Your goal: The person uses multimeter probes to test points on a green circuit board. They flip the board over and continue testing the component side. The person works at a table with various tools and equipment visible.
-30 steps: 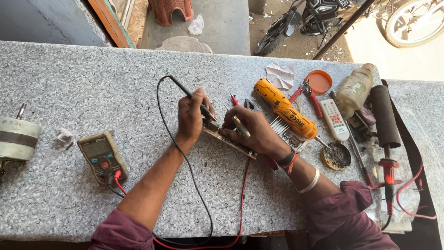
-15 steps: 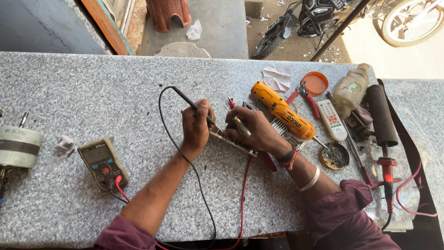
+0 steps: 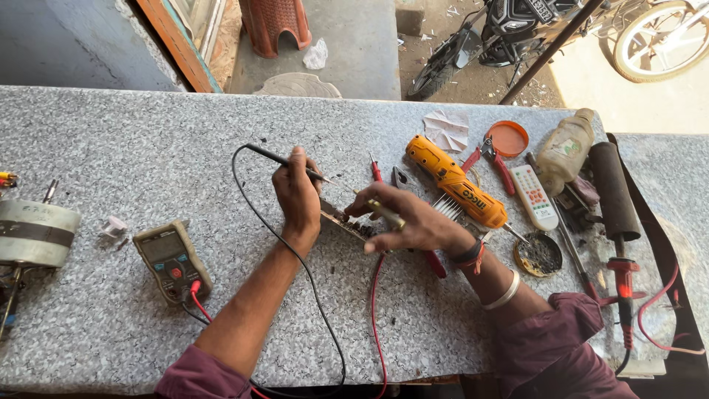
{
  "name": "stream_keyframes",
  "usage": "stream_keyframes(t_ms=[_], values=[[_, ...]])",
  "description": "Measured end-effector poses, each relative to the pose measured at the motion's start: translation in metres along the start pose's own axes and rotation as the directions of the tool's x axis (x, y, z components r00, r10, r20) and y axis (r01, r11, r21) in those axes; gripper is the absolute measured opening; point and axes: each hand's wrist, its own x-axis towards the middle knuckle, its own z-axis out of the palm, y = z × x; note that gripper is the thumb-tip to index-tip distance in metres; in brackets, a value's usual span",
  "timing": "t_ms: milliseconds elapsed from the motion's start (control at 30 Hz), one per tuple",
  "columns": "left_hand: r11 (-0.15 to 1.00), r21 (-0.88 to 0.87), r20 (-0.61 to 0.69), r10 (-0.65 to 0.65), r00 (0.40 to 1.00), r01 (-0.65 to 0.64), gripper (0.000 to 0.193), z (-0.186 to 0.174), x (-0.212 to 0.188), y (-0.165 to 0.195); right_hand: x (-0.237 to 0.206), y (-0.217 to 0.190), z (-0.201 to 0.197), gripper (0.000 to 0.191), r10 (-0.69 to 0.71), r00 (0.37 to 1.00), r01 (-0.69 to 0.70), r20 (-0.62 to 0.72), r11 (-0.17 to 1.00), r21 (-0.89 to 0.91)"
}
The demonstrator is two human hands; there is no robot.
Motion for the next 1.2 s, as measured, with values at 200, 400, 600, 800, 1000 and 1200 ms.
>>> stream_keyframes(t_ms=[200, 400, 600, 800, 1000, 1200], values=[[0.998, -0.048, -0.007, 0.051, 0.999, -0.051, 0.055, -0.002, 0.001, -0.003, 0.001, 0.002, 0.005, 0.070, 0.063, 0.998, -0.063, -0.002, 0.998, 0.028], [0.992, -0.005, 0.084, 0.122, 0.989, -0.122, 0.055, -0.004, 0.009, -0.012, -0.006, 0.010, 0.000, 0.025, 0.044, 0.947, -0.106, -0.317, 0.978, -0.181], [0.978, 0.064, 0.201, 0.182, 0.962, -0.199, 0.053, -0.004, 0.010, -0.017, -0.007, 0.010, -0.004, 0.018, 0.057, 0.901, -0.153, -0.429, 0.969, -0.193], [0.950, 0.254, 0.248, 0.118, 0.961, -0.182, 0.061, -0.001, 0.006, -0.019, -0.006, 0.000, -0.009, 0.021, 0.048, 0.886, -0.246, -0.462, 0.891, -0.380], [0.933, 0.268, 0.209, 0.188, 0.960, -0.241, 0.073, 0.002, 0.008, -0.023, -0.006, -0.012, -0.004, 0.025, 0.080, 0.890, -0.294, -0.448, 0.854, -0.430], [0.967, 0.179, 0.140, 0.155, 0.978, -0.179, 0.075, 0.001, 0.008, -0.027, -0.004, -0.017, -0.006, 0.026, 0.032, 0.911, -0.244, -0.412, 0.846, -0.473]])
